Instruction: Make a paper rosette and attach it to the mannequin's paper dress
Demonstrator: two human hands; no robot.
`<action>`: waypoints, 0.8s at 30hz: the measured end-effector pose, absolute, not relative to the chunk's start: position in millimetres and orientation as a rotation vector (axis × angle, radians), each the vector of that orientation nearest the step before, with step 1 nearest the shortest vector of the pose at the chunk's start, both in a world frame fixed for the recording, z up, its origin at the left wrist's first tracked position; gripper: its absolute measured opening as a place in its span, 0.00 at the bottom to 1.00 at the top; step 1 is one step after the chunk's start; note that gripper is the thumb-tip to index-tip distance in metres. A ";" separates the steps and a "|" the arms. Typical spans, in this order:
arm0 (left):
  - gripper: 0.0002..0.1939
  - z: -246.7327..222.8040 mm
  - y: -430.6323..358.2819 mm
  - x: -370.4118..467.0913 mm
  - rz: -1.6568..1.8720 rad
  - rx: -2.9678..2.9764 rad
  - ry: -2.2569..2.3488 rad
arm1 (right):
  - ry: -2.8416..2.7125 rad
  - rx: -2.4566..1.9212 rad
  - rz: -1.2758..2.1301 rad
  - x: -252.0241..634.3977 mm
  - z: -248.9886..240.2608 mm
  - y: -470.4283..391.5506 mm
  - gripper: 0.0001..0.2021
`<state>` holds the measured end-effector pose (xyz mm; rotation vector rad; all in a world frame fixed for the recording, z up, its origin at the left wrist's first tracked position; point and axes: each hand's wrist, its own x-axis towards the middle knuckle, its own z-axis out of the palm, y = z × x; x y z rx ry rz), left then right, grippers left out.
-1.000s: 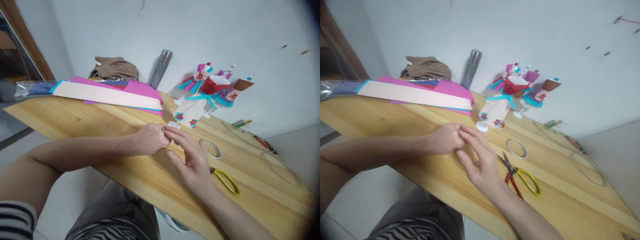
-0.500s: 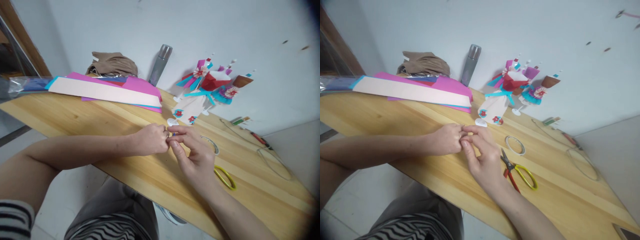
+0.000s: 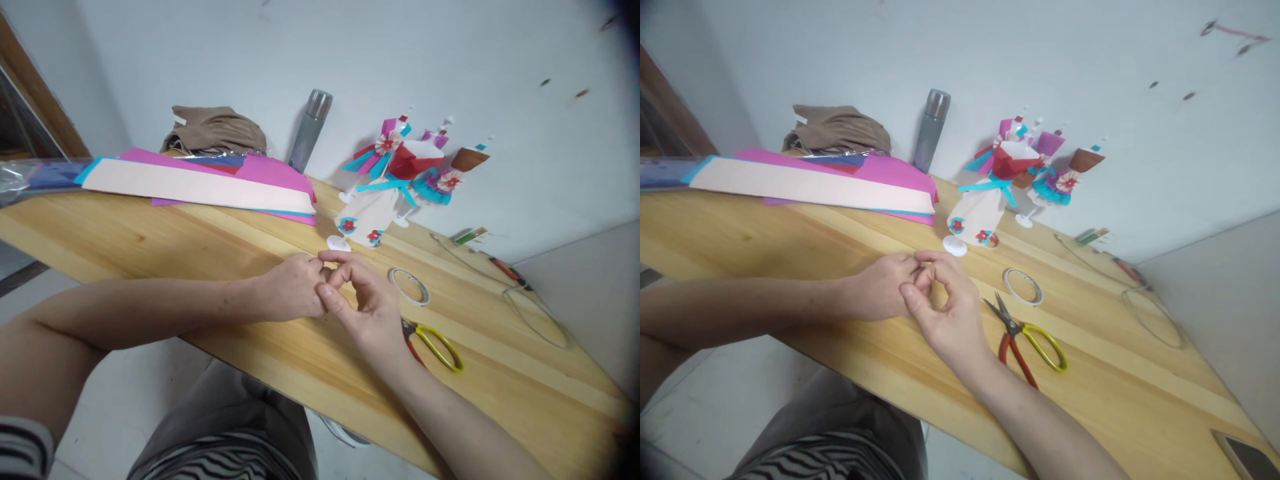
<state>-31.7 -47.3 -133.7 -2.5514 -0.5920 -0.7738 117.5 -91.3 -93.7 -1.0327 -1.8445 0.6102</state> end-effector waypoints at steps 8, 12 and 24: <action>0.08 -128.4 -50.7 -32.2 -0.807 -2.506 -0.597 | -1.784 -1.021 0.703 117.3 -92.5 -91.1 0.12; 0.11 -127.4 -49.9 -32.8 -0.835 -2.468 -0.577 | -1.792 -1.020 0.733 118.2 -94.5 -90.1 0.12; 0.10 -122.1 -48.3 -35.1 -0.724 -2.600 -0.523 | -1.976 -0.846 0.443 127.0 -88.6 -97.5 0.03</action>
